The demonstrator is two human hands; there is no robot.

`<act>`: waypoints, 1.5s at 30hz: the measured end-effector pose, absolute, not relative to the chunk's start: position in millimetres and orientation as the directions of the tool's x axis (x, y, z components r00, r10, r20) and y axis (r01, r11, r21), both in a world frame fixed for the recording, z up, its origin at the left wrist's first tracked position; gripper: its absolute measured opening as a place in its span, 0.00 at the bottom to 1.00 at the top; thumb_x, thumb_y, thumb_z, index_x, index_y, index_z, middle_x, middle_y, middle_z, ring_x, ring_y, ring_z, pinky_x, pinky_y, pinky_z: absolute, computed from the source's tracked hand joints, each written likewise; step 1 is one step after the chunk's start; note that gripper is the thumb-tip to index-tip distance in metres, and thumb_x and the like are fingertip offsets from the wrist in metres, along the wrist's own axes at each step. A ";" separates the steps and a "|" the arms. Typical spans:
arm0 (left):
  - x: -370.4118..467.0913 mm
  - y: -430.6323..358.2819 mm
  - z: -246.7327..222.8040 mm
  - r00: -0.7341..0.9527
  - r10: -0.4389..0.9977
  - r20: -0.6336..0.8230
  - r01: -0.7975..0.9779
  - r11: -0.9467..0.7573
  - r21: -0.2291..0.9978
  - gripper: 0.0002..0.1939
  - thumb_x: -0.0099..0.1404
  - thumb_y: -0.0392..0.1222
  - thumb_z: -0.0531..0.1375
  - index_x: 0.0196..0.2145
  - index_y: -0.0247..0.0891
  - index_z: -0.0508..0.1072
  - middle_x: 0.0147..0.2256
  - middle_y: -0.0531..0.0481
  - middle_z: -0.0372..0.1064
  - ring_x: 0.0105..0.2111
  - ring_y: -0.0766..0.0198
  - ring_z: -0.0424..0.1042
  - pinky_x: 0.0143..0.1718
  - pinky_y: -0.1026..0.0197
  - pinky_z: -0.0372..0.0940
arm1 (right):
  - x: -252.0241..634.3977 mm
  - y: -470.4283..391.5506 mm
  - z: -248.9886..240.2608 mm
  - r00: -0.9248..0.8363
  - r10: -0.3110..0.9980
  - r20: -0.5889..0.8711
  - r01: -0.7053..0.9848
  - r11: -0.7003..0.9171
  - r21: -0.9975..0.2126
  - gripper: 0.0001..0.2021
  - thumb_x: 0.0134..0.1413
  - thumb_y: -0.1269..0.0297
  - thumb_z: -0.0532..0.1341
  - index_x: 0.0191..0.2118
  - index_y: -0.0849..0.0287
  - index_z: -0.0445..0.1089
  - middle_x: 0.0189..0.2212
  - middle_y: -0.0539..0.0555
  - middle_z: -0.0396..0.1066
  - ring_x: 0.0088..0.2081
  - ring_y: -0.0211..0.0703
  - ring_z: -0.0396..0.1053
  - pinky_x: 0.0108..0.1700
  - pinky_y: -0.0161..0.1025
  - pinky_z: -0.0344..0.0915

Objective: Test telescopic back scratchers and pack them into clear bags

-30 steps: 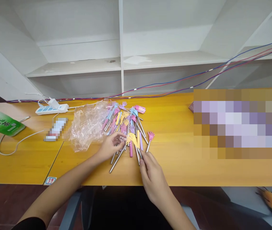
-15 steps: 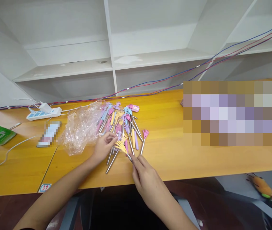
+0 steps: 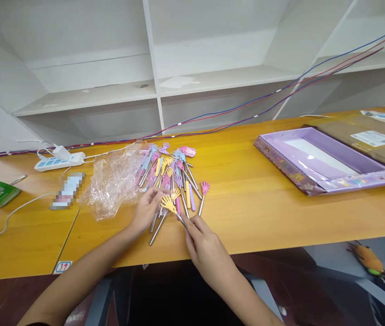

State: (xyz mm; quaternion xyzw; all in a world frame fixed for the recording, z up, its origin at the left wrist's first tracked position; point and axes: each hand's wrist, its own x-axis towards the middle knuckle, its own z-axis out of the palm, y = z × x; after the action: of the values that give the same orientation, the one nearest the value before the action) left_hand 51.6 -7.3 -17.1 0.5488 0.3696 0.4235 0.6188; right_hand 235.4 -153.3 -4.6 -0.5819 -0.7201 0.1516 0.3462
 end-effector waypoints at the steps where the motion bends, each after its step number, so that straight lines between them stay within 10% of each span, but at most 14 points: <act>1: 51.9 -7.9 -17.8 0.363 0.932 0.003 -0.144 0.053 0.988 0.24 0.68 0.63 0.68 0.43 0.37 0.77 0.42 0.45 0.78 0.33 0.64 0.77 0.31 0.64 0.74 | 234.8 -153.5 -3.4 -0.079 0.940 0.333 0.729 0.282 -0.624 0.25 0.78 0.68 0.50 0.74 0.52 0.64 0.44 0.59 0.71 0.39 0.44 0.77 0.44 0.41 0.80; 16: 53.2 -11.4 -15.3 0.330 0.942 -0.054 -0.191 0.123 0.974 0.24 0.63 0.61 0.72 0.40 0.36 0.77 0.55 0.41 0.76 0.42 0.59 0.79 0.36 0.59 0.78 | 237.6 -154.5 -1.3 -0.083 0.946 0.315 0.741 0.270 -0.615 0.24 0.78 0.66 0.49 0.72 0.55 0.67 0.45 0.60 0.72 0.39 0.44 0.77 0.46 0.43 0.80; 29: 54.1 -15.9 -12.9 0.401 0.916 -0.013 -0.188 0.096 0.977 0.24 0.65 0.61 0.71 0.39 0.38 0.71 0.37 0.52 0.71 0.39 0.63 0.77 0.44 0.56 0.80 | 230.8 -146.3 -13.4 0.015 0.913 0.407 0.689 0.286 -0.666 0.19 0.78 0.66 0.53 0.66 0.56 0.73 0.42 0.59 0.73 0.40 0.45 0.78 0.44 0.42 0.79; 37: 52.9 -13.9 -8.1 0.513 0.858 -0.021 -0.213 0.151 0.965 0.38 0.67 0.59 0.70 0.66 0.44 0.61 0.35 0.52 0.77 0.35 0.58 0.84 0.39 0.57 0.80 | 233.4 -145.1 -24.1 0.090 0.945 0.313 0.550 0.215 -0.807 0.19 0.78 0.59 0.55 0.65 0.52 0.74 0.46 0.59 0.70 0.31 0.39 0.74 0.33 0.38 0.80; 45: 54.3 -23.8 -21.5 0.642 0.763 -0.073 -0.086 0.166 0.982 0.40 0.70 0.54 0.69 0.73 0.46 0.60 0.38 0.47 0.81 0.38 0.54 0.85 0.42 0.55 0.80 | 234.2 -143.4 -28.9 0.197 0.973 0.119 0.419 0.027 -0.908 0.15 0.74 0.51 0.60 0.55 0.55 0.69 0.38 0.53 0.69 0.25 0.36 0.70 0.24 0.35 0.73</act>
State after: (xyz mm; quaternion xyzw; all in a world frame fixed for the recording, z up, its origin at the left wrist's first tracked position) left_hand 54.3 -23.8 -21.5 0.5710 0.2966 0.3014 0.7037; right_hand 234.2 -143.4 -28.9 -0.6270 -0.5550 0.3060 0.4531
